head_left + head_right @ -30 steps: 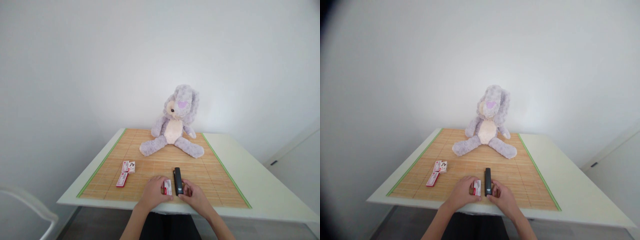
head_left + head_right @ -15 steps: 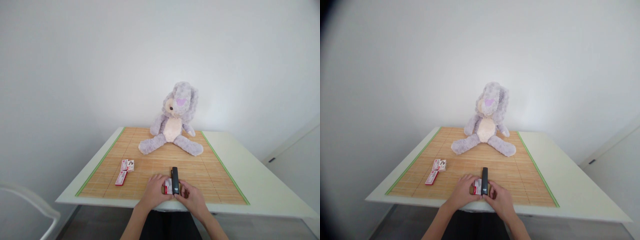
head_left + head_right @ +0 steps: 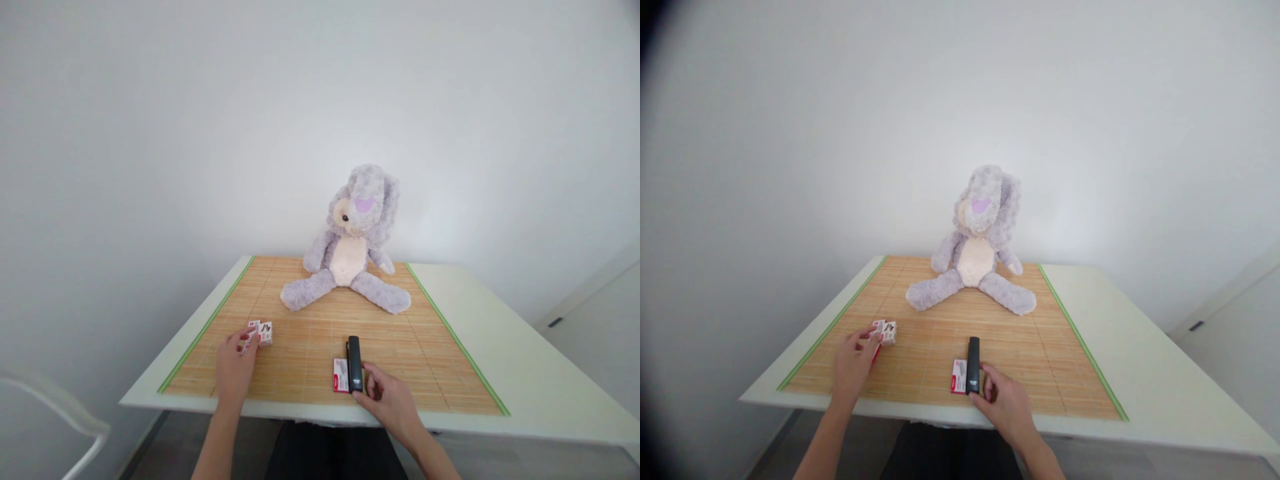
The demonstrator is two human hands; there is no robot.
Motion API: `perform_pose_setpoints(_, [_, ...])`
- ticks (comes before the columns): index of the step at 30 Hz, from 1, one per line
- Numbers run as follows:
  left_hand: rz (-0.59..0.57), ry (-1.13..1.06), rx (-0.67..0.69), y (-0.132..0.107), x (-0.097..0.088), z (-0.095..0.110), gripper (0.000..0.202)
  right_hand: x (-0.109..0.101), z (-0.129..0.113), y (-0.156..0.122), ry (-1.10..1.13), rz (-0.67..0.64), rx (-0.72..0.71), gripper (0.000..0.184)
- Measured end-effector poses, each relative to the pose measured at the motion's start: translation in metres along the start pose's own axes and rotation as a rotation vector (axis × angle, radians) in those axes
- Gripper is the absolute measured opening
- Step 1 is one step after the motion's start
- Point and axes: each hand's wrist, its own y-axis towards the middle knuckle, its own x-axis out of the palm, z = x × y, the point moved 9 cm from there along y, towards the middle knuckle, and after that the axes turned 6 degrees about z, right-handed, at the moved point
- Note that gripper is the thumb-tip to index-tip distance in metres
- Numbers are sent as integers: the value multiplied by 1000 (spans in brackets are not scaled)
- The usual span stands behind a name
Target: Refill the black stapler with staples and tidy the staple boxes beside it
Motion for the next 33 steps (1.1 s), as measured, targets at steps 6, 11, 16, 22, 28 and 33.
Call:
perform_pose_setpoints(6, [-63,180,-85,30,9,-31,57,0,-3,0,26,0,9,51])
perform_pose_setpoints(11, [-92,176,-110,32,21,-24,55,-3,-9,-2,44,1,7,50])
perform_pose_setpoints(16, [25,172,-79,26,4,4,57,-3,-9,-4,36,17,7,49])
perform_pose_setpoints(22, [-98,-57,4,-50,31,91,51,0,-5,-2,26,25,0,49])
perform_pose_setpoints(28, [-419,-143,1,-132,86,130,38,-2,-8,-2,19,23,-9,51])
perform_pose_setpoints(33, [-505,-155,-14,-147,97,127,34,-4,-11,-2,3,24,-17,49])
